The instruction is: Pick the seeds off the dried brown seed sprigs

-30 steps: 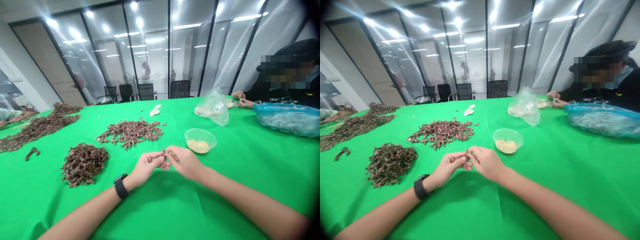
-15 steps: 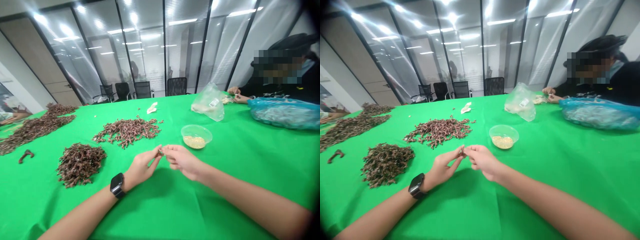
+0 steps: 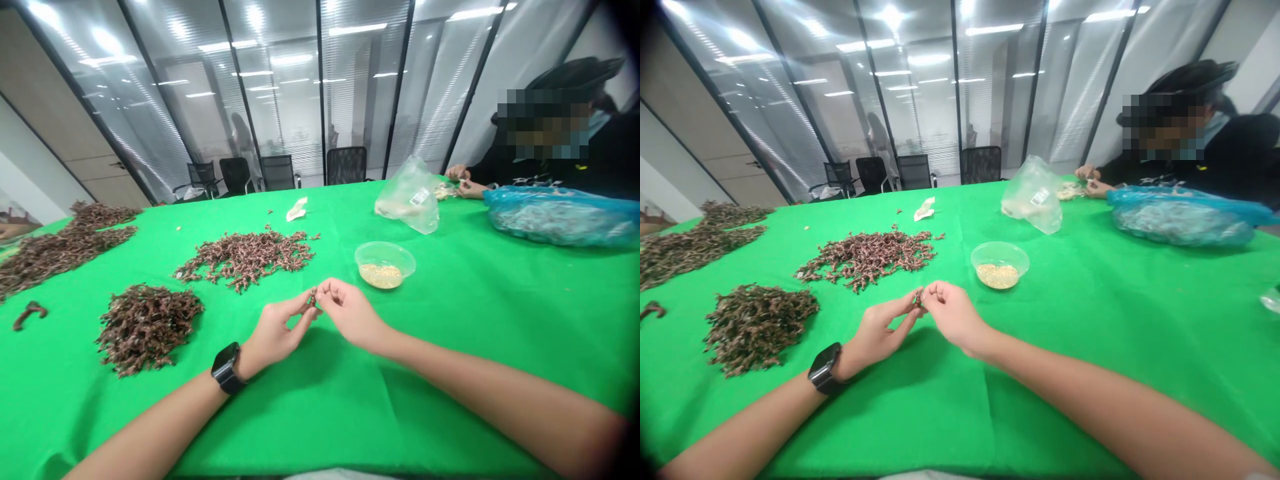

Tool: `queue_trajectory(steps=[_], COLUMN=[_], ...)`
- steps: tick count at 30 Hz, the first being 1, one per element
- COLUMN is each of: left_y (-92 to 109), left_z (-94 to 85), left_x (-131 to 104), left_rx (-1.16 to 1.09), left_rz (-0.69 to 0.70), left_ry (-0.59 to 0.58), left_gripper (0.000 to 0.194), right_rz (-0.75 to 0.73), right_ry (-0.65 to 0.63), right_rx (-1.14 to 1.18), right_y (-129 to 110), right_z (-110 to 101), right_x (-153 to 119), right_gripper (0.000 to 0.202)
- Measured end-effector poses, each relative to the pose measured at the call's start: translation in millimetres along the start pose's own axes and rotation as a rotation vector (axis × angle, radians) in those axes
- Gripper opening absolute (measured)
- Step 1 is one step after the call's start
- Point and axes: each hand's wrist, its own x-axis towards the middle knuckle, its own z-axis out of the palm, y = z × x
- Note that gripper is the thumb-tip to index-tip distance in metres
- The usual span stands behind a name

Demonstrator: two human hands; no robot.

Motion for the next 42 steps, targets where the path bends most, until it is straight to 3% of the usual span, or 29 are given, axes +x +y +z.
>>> queue_trajectory(steps=[3, 6, 8, 11, 14, 16, 22, 27, 30, 33, 36, 38, 40, 42], left_y=[-6, -6, -2, 5, 8, 8, 6, 2, -4, -5, 0, 5, 9, 10], left_z=[-1.9, -1.3, 0.5, 2.6, 2.2, 1.8, 5.1, 3.2, -1.0, -3.9, -3.7, -2.8, -2.1, -1.4], left_x=[0, 2, 4, 8, 11, 12, 4, -2, -1, 1, 4, 6, 9, 11], left_rx=[0.191, 0.129, -0.09, -0.553, -0.848, -0.883, -0.543, -0.006, 0.202, 0.239, 0.001, -0.311, -0.599, -0.771], left_rz=[0.184, 0.103, -0.08, -0.349, -0.481, -0.497, -0.336, -0.054, 0.153, 0.204, -0.022, -0.236, -0.377, -0.441], left_ry=[0.022, 0.028, 0.003, -0.059, -0.079, -0.082, -0.057, 0.011, 0.038, 0.047, 0.022, -0.025, -0.058, -0.071], left_gripper=[0.045, 0.045, 0.045, 0.045, 0.039, 0.037, 0.047, 0.043, 0.046, 0.046, 0.044, 0.044, 0.042, 0.038], right_rz=[0.355, 0.411, 0.284, -0.098, -0.362, -0.413, -0.263, 0.022, 0.371, 0.478, 0.286, 0.002, -0.236, -0.382], right_ry=[-0.074, -0.137, -0.091, -0.006, -0.061, -0.08, -0.037, -0.006, -0.131, -0.255, -0.131, -0.024, -0.017, -0.047], right_rx=[0.368, 0.429, 0.236, -0.229, -0.571, -0.642, -0.418, 0.003, 0.332, 0.474, 0.257, -0.053, -0.36, -0.558], right_y=[-8, -8, -2, 9, 15, 15, 14, 6, -8, -15, -8, 1, 7, 11], right_z=[2, -2, -7, -16, -23, -24, -11, -2, -4, -7, -8, -10, -14, -17], right_x=[1, 4, 8, 12, 12, 11, 5, 4, 3, 4, 6, 7, 7, 7], right_gripper=[0.028, 0.028, 0.025, 0.02, 0.012, 0.01, 0.013, 0.021, 0.022, 0.027, 0.024, 0.021, 0.015, 0.012])
